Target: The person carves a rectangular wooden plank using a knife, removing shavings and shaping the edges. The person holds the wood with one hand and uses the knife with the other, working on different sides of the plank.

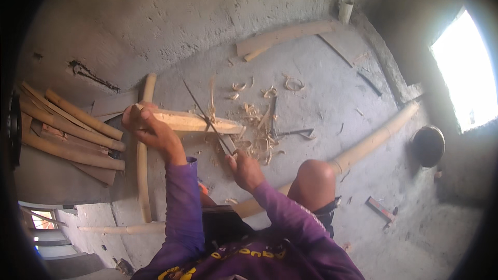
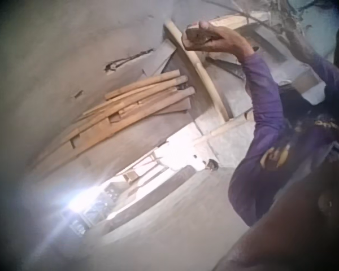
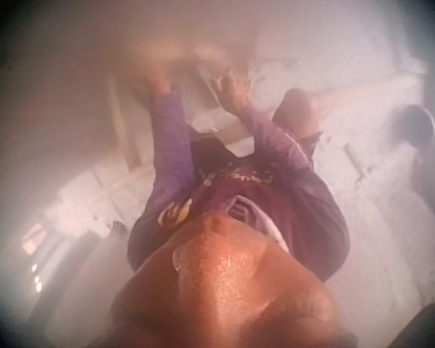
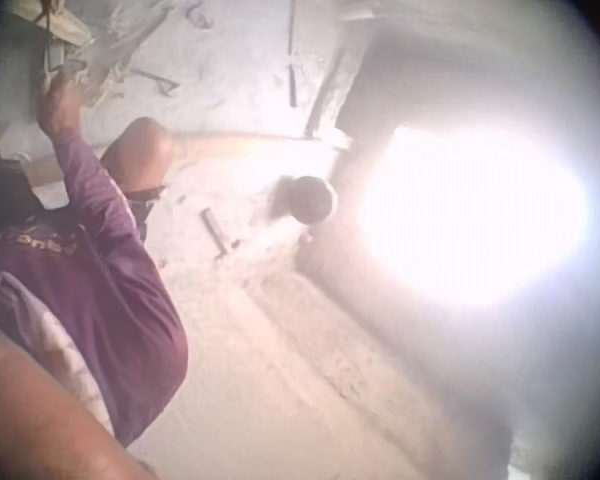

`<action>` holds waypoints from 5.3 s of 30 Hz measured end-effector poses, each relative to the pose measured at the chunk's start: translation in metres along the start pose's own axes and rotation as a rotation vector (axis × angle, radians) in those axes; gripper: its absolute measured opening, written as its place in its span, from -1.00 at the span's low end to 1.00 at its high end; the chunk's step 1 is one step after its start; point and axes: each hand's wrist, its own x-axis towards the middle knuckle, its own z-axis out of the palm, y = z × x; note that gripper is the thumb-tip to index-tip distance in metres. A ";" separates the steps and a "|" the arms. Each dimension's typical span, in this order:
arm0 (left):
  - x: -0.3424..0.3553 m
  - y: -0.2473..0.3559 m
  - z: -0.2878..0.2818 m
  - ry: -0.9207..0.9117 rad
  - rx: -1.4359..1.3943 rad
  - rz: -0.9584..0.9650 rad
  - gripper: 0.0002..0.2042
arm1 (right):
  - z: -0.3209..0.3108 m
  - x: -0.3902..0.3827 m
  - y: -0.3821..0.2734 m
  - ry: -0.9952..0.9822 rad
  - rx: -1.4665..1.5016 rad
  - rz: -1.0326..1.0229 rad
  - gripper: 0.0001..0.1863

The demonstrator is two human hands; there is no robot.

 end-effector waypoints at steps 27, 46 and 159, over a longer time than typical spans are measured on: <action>0.007 -0.010 0.001 -0.007 -0.061 -0.016 -0.48 | 0.043 0.022 0.067 -0.099 0.255 0.206 -0.57; 0.012 -0.018 -0.006 0.016 0.079 0.013 -0.33 | 0.056 0.025 0.118 -0.281 0.947 0.602 -0.62; 0.030 -0.027 0.028 -0.200 -0.162 -0.085 -0.71 | -0.004 0.039 0.030 -0.078 0.390 0.280 -0.58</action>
